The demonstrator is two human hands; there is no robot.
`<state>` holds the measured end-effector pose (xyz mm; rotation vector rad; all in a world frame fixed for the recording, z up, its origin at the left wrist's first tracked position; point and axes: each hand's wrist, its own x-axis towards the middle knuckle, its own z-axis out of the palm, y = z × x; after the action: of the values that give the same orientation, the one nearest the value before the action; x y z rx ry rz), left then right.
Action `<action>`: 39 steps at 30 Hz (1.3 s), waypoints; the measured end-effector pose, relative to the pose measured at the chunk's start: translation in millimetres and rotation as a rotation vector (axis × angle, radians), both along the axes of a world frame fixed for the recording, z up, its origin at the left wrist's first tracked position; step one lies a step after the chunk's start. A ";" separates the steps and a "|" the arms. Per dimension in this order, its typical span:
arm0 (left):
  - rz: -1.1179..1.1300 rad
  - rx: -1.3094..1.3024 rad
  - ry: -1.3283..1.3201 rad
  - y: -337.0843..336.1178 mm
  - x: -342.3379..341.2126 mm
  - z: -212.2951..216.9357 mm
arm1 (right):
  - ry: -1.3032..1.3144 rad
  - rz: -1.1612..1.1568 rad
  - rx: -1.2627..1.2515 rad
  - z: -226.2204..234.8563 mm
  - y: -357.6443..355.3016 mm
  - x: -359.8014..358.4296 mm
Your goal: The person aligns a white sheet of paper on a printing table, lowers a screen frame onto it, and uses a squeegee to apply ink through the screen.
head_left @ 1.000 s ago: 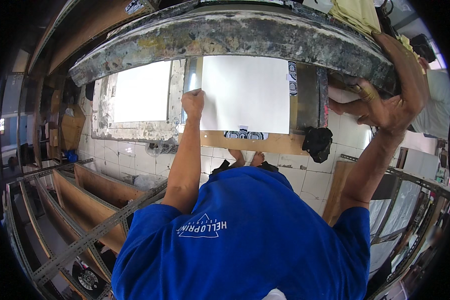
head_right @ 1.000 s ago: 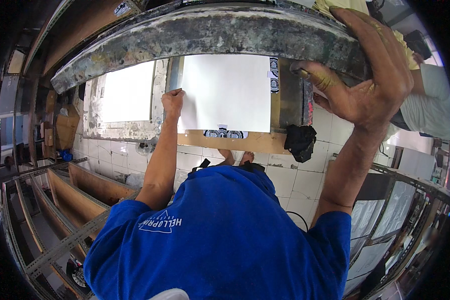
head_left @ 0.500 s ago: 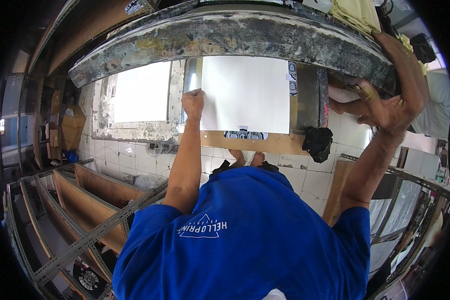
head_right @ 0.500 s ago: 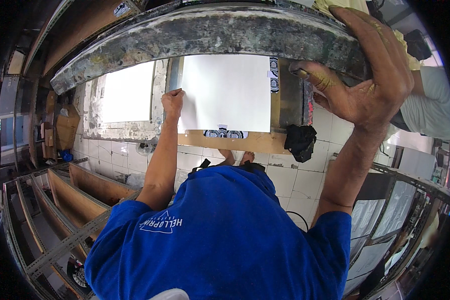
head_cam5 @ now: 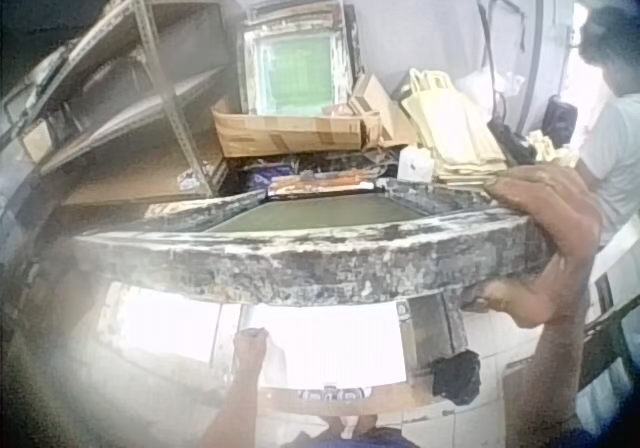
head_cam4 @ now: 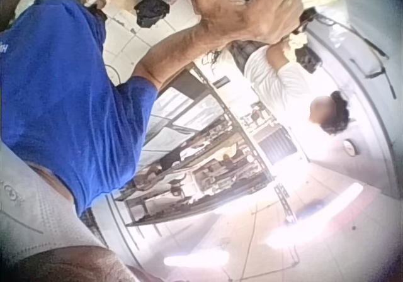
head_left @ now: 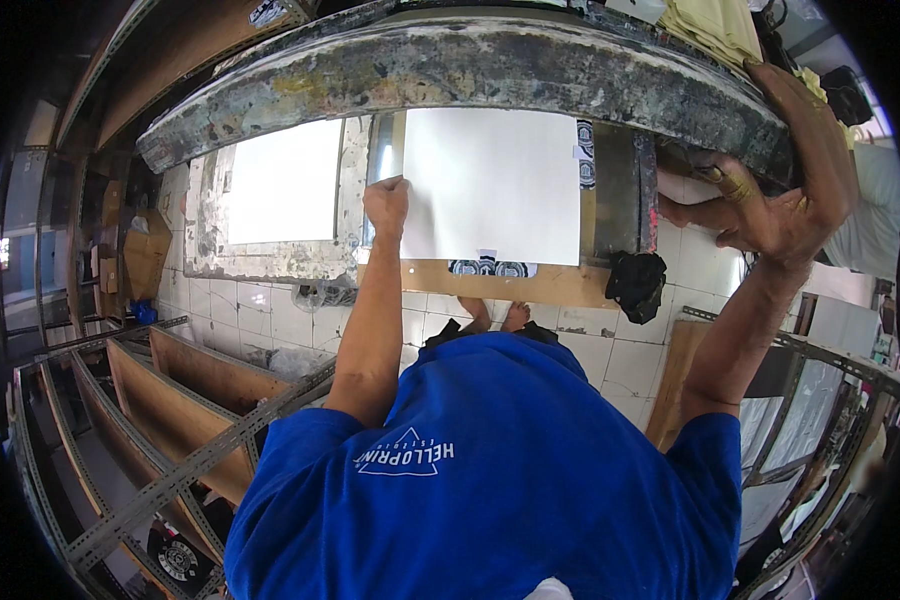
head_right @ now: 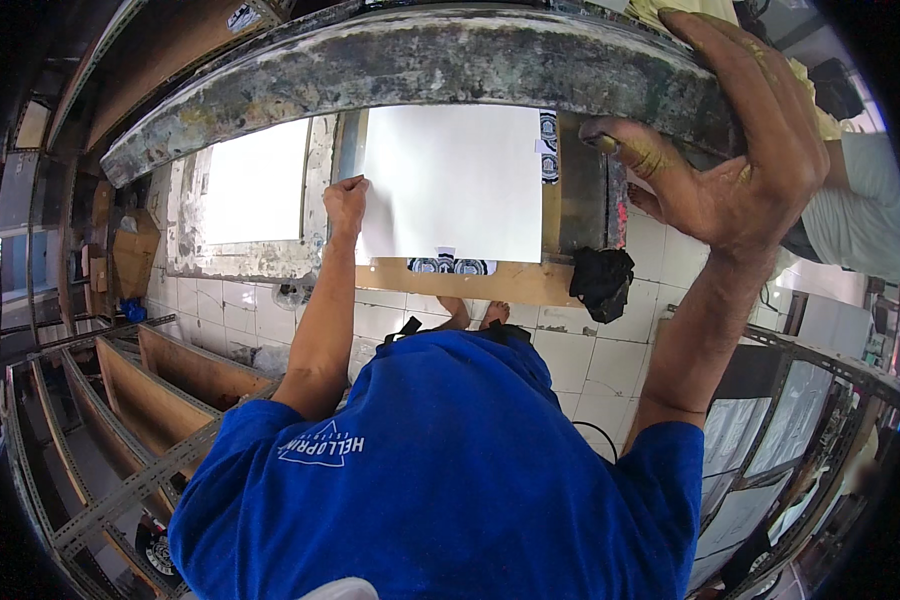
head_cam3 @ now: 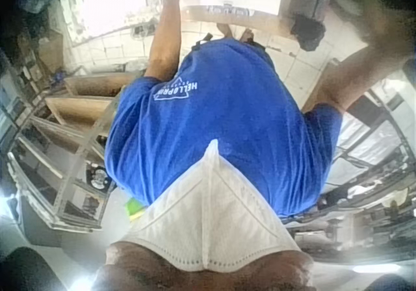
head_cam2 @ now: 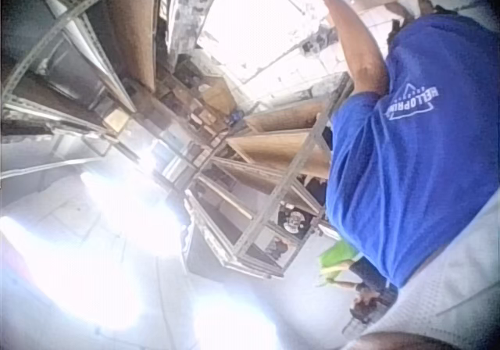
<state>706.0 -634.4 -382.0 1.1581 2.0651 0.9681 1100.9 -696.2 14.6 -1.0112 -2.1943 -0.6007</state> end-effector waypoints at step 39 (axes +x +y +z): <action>-0.036 0.108 0.021 -11.9 12.6 21.8 | -0.038 0.016 0.002 0.6 1.3 3.4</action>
<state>718.6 -646.3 -360.1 1.2612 2.0229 1.0655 1104.3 -695.0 15.3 -0.9871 -2.2323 -0.6196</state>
